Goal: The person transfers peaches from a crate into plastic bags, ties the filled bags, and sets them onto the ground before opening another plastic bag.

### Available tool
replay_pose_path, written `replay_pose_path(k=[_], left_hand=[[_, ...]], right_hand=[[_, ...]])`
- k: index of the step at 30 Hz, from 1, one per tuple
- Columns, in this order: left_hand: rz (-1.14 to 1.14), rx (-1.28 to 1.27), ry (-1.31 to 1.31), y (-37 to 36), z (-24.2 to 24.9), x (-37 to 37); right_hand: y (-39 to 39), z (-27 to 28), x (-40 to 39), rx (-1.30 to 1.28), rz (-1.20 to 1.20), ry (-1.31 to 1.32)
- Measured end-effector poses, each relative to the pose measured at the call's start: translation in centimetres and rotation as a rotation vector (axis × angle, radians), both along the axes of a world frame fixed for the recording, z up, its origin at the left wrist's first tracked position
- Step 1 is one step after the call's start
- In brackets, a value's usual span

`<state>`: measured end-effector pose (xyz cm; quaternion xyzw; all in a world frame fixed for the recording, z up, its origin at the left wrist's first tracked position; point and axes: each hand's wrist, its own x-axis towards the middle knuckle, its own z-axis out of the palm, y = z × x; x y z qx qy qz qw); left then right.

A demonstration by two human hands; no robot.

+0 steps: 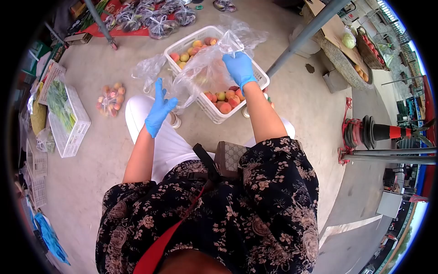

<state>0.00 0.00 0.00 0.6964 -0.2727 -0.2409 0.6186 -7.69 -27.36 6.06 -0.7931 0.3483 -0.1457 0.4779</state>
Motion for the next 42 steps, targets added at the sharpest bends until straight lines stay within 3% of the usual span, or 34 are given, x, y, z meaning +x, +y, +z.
replay_pose_path(k=[2, 3, 5, 6, 9, 11, 14, 15, 16, 19, 20, 24, 26, 27, 29, 31, 33, 35, 37, 42], left_hand=[[0.189, 0.251, -0.289, -1.3, 0.1, -1.9], [0.293, 0.305, -0.454, -4.6, -0.9, 0.8], [0.373, 0.403, -0.512, -5.0, -2.6, 4.0], [0.41, 0.446, -0.538, -5.2, -3.3, 5.8], [0.149, -0.265, 0.682, -4.8, -2.8, 11.2], [-0.161, -0.713, 1.161, -2.7, -2.4, 14.5], [-0.213, -0.775, 1.217, -1.6, -4.9, 17.6], [-0.166, -0.63, 1.168, -1.7, -5.3, 17.9], [-0.118, -0.487, 1.121, -1.8, -5.5, 17.8], [0.209, -0.151, 0.882, -3.9, -3.9, 16.7], [0.335, -0.083, 0.779, -5.5, -3.4, 16.2], [0.037, -0.125, 0.928, -6.2, -6.5, 21.2], [-0.146, -0.131, 0.896, -6.8, -8.6, 23.4], [-0.046, -0.08, 0.857, -7.9, -8.7, 22.7], [0.177, 0.064, 0.754, -10.7, -8.3, 23.5], [0.207, 0.203, 0.7, -12.3, -10.3, 22.0], [0.199, 0.291, 0.63, -14.1, -11.7, 21.9], [0.148, 0.346, 0.58, -13.5, -11.9, 20.0], [0.127, 0.394, 0.55, -13.9, -10.8, 19.8], [0.19, 0.313, 0.671, -14.7, -9.8, 19.6]], right_hand=[[2.2, 0.3, -0.8, 0.172, -0.012, -0.059], [0.4, 1.1, 1.2, 0.161, 0.01, -0.099], [1.0, 1.3, 0.7, 0.256, 0.039, -0.127], [0.7, 1.3, 0.1, 0.076, 0.106, -0.076], [-2.3, 0.1, -1.9, -0.427, 0.191, 0.136], [-5.1, -2.7, -2.8, -0.696, 0.114, 0.363], [-8.1, -6.3, -4.5, -0.465, 0.003, 0.426], [-9.1, -7.8, -4.4, -0.396, -0.013, 0.434], [-9.5, -8.2, -3.8, 0.088, -0.096, 0.373], [-10.9, -9.7, -0.3, 0.732, -0.289, -0.08], [-12.9, -10.1, 0.9, 0.771, -0.305, -0.207], [-16.9, -13.1, 5.3, 0.87, -0.289, -0.426], [-16.7, -14.0, 6.1, 0.752, -0.208, -0.374], [-16.8, -13.3, 5.3, 0.664, -0.161, -0.351], [-16.2, -16.5, 3.0, 0.771, 0.297, 0.147], [-15.5, -23.7, 0.1, 0.126, 0.575, 0.624], [-12.2, -22.7, 1.2, -0.397, 0.883, 0.994], [-9.0, -26.4, -1.8, -0.556, 0.734, 1.004], [-8.0, -23.8, 0.0, -0.478, 0.661, 1.158], [-8.7, -25.9, -0.9, -0.541, 0.592, 1.02]])
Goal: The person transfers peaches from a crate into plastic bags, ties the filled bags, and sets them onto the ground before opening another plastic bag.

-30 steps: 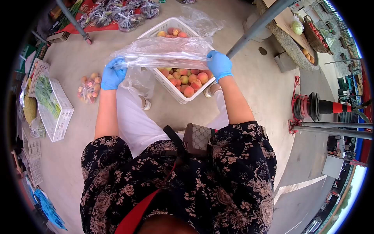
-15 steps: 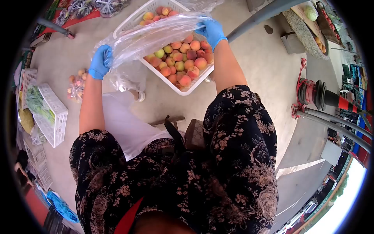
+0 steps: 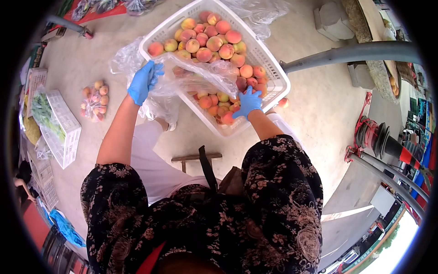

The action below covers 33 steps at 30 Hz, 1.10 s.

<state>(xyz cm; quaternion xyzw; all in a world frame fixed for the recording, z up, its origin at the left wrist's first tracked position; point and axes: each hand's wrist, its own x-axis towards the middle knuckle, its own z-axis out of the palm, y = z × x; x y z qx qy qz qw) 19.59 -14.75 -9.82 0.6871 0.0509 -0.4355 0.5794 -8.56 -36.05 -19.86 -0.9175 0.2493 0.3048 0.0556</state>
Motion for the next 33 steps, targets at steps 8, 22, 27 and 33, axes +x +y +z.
replay_pose_path(k=[8, 22, 27, 33], left_hand=[[0.068, -0.214, 0.183, -0.1, -0.1, 0.5], [0.026, -0.121, 0.154, -0.7, -0.3, -1.1], [0.018, -0.181, 0.261, -1.5, 1.8, -3.1], [-0.117, -0.096, 0.352, -1.2, 3.1, -4.4]], right_hand=[[-0.1, 1.1, 0.0, 0.047, 0.07, 0.092], [-3.4, 9.5, 2.0, 2.0, -0.745, -0.551], [2.1, 7.3, 12.5, 1.658, -0.554, -0.567], [2.9, 4.2, 9.4, 0.292, -0.082, -0.038]])
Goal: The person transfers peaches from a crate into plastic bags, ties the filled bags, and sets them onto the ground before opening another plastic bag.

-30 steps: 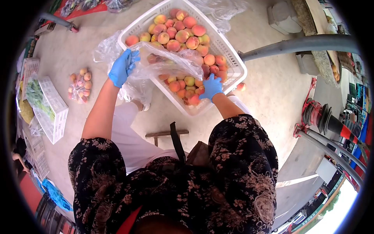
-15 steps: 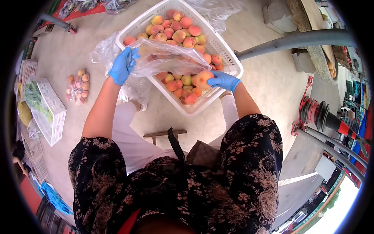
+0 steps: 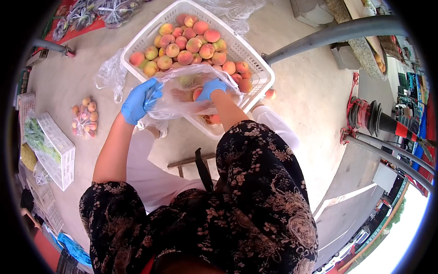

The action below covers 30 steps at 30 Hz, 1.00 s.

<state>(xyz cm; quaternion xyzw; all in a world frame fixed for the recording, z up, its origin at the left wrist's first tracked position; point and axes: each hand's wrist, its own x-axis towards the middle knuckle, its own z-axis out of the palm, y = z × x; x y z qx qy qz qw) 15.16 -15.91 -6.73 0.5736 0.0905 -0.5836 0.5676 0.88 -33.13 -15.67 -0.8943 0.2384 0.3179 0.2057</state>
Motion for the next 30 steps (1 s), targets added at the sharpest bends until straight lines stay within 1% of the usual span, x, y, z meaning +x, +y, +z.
replay_pose_path(k=[1, 2, 4, 5, 8, 10, 12, 14, 17, 20, 21, 23, 28, 30], left_hand=[[-0.046, 0.015, -0.02, 0.3, -0.6, 0.3], [-0.051, 0.033, -0.022, 0.4, -1.1, 0.2], [-0.053, 0.068, -0.033, 0.7, -1.0, -0.3], [-0.088, 0.057, -0.068, 1.1, -1.3, 0.1], [-0.178, 0.055, -0.143, 2.2, -2.2, 0.6], [-0.217, 0.099, -0.167, 2.2, -1.9, 0.5], [-0.265, 0.092, -0.191, 2.3, -2.0, 0.2], [-0.289, 0.088, -0.198, 2.0, -1.7, 0.0], [-0.29, 0.089, -0.181, 1.6, -0.9, -0.2], [-0.279, 0.091, -0.188, 1.7, -0.5, 0.1], [-0.269, 0.092, -0.194, 1.7, -0.5, 0.1], [-0.248, 0.1, -0.213, 1.9, -0.6, 0.5], [-0.204, 0.122, -0.259, 1.9, -0.4, 1.4], [-0.203, 0.114, -0.272, 1.9, -0.9, 1.7]], right_hand=[[0.8, -0.5, -0.7, -0.206, 0.123, 0.048], [1.4, -2.0, -1.1, -0.258, 0.117, 0.05], [2.8, -2.3, -0.8, -0.365, 0.114, 0.043], [3.6, -2.2, -1.5, -0.368, 0.119, -0.002], [0.8, 3.8, 0.8, 0.233, 0.225, 0.11], [-2.6, 6.7, 2.3, 0.737, 0.073, 0.026], [-5.5, 8.5, 2.8, 1.145, -0.49, -0.305], [-8.8, 4.4, 5.4, 0.716, -0.637, -0.608], [-9.1, -1.6, 8.4, -0.458, -0.025, -0.628], [-8.5, -4.5, 9.2, -0.628, 0.442, -0.482], [-8.0, -5.3, 9.6, -0.578, 0.431, -0.399], [-8.0, -6.4, 9.5, -0.637, 0.443, -0.386], [-6.9, -5.7, 9.4, -0.699, 0.415, -0.308], [-6.9, -4.8, 9.8, -0.66, 0.414, -0.289]])
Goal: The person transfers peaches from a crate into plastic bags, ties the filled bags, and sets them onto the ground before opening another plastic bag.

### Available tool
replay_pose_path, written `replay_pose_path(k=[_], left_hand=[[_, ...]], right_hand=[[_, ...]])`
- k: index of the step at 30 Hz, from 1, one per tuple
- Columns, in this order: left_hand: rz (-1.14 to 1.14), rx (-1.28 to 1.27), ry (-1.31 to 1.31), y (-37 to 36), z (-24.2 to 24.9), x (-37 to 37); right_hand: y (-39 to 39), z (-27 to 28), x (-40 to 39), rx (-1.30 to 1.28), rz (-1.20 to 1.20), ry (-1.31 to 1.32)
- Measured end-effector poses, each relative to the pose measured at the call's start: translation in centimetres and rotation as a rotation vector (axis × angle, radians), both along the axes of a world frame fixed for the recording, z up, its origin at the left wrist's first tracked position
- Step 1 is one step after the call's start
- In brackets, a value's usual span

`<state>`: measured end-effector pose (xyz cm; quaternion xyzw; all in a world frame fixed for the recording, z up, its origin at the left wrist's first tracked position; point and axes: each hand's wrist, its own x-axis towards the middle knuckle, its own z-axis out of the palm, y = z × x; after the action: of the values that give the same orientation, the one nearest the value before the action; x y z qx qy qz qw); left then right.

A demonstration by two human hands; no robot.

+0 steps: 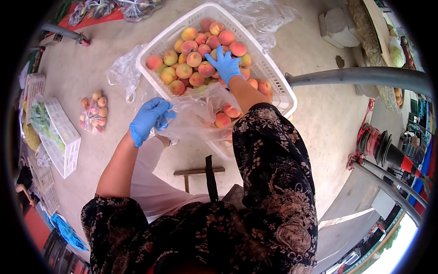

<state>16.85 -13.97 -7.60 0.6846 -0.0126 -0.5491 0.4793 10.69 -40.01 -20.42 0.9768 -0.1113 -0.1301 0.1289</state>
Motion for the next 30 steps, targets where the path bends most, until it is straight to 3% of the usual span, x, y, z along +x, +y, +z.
replay_pose_path(k=[4, 7, 10, 13, 15, 17, 19, 22, 25, 28, 29, 30], left_hand=[[0.001, -0.034, -0.019, 0.1, -0.1, 0.1], [0.002, -0.034, -0.039, -0.2, 0.4, -0.2], [0.019, -0.022, -0.02, -0.3, 0.3, -0.4], [0.05, -0.025, -0.086, -0.2, 0.3, -0.5], [0.032, -0.044, -0.169, -0.1, -0.2, -0.4], [0.082, -0.122, -0.142, -0.2, 0.0, -1.0], [0.2, -0.246, -0.003, -0.6, 0.7, -2.0], [0.326, -0.287, 0.253, -0.9, 2.9, -3.0], [0.266, -0.239, 0.311, 0.0, 2.3, -2.5], [0.289, -0.182, 0.279, 0.7, 0.4, -1.5], [0.287, -0.169, 0.277, 0.8, 0.0, -1.1], [0.285, -0.155, 0.277, 1.0, -0.3, -0.8]], right_hand=[[-1.6, -2.7, -0.5, 0.203, -0.096, -0.119], [-2.5, -1.3, -2.7, 0.664, -0.314, -0.533], [-3.7, 4.2, -5.9, 1.645, -0.781, -0.858], [-3.6, 10.8, -10.1, 2.466, -0.492, -0.52], [-1.1, 12.5, -12.4, 2.627, -0.418, -0.179], [2.5, 11.5, -13.0, 2.634, -0.48, 0.032], [5.2, 7.7, -12.4, 2.43, -0.719, 0.044], [7.5, 5.4, -11.0, 1.843, -1.142, 0.117], [9.6, 4.6, -10.3, 1.316, -0.93, -0.212], [6.1, 5.3, -8.1, 1.302, -0.488, -0.126], [6.4, 8.4, -6.5, 1.366, -0.412, -0.498], [6.1, 11.4, -4.7, 1.241, -0.359, -0.642]])
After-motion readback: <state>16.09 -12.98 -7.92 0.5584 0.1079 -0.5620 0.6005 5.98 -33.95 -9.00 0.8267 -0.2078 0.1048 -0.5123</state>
